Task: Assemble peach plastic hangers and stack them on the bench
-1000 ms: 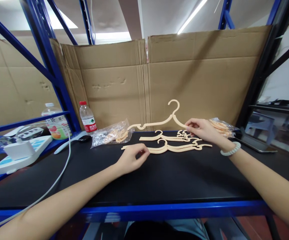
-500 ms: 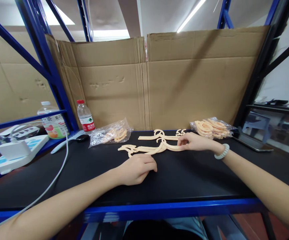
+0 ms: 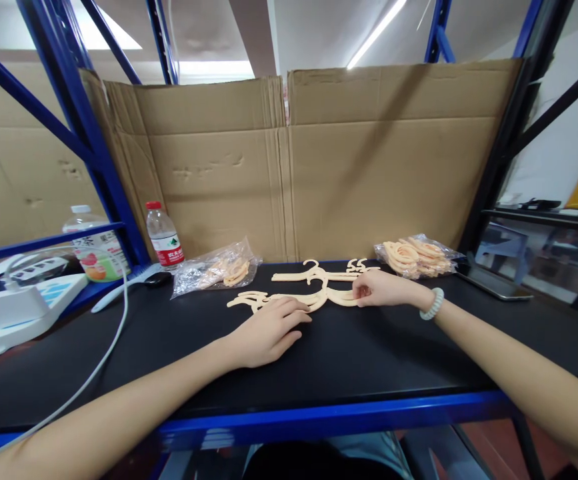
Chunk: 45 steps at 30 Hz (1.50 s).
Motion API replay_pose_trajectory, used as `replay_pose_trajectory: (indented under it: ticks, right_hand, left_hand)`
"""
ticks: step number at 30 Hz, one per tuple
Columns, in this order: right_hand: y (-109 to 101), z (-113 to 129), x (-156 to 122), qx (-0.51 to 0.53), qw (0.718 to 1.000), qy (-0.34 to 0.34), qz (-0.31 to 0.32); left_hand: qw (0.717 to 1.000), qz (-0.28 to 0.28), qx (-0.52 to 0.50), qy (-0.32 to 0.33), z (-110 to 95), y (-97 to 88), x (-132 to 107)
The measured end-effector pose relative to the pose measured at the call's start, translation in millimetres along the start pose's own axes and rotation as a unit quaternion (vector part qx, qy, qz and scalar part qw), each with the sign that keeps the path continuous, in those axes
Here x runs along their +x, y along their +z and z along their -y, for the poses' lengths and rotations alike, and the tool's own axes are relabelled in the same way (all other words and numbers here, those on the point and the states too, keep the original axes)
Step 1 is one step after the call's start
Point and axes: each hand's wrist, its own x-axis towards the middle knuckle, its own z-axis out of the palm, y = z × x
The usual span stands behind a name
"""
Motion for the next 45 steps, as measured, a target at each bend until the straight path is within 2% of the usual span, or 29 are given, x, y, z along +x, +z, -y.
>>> replay_pose_trajectory:
  ticks: [6,11,16,18,21,25,32,40,45]
  right_hand:
    - [-1,2,-1,-0.041,0.999,0.013,0.0]
    - [0,8,-4,-0.107,0.993,0.02,-0.054]
    - [6,14,-2,-0.1,0.992,0.01,-0.082]
    - [10,13,0,-0.109,0.991,0.007,-0.075]
    - [14,9,3,-0.129,0.991,0.018,-0.029]
    - [12,5,5,-0.138,0.99,0.027,0.007]
    - [4,6,4,-0.123,0.991,0.044,0.016]
    - [2,6,4,-0.103,0.993,0.046,0.019]
    - [-13,-9,-2,-0.083,0.995,0.031,-0.038]
  left_hand:
    - [0.999,0.011,0.026,-0.025,6,2.9,1]
    - [0.997,0.037,0.033,-0.052,4,2.6,0]
    - [0.989,0.074,0.042,-0.118,4,6.1,-3]
    - [0.985,0.096,0.04,-0.139,4,6.9,-4]
    - [0.978,0.129,0.03,-0.159,6,6.0,-2]
    - [0.976,0.147,0.022,-0.159,12,6.1,2]
    - [0.982,0.126,0.015,-0.141,28,15.9,6]
    - [0.987,0.086,-0.01,-0.134,28,17.5,6]
    - [0.991,0.031,-0.01,-0.129,30,16.6,3]
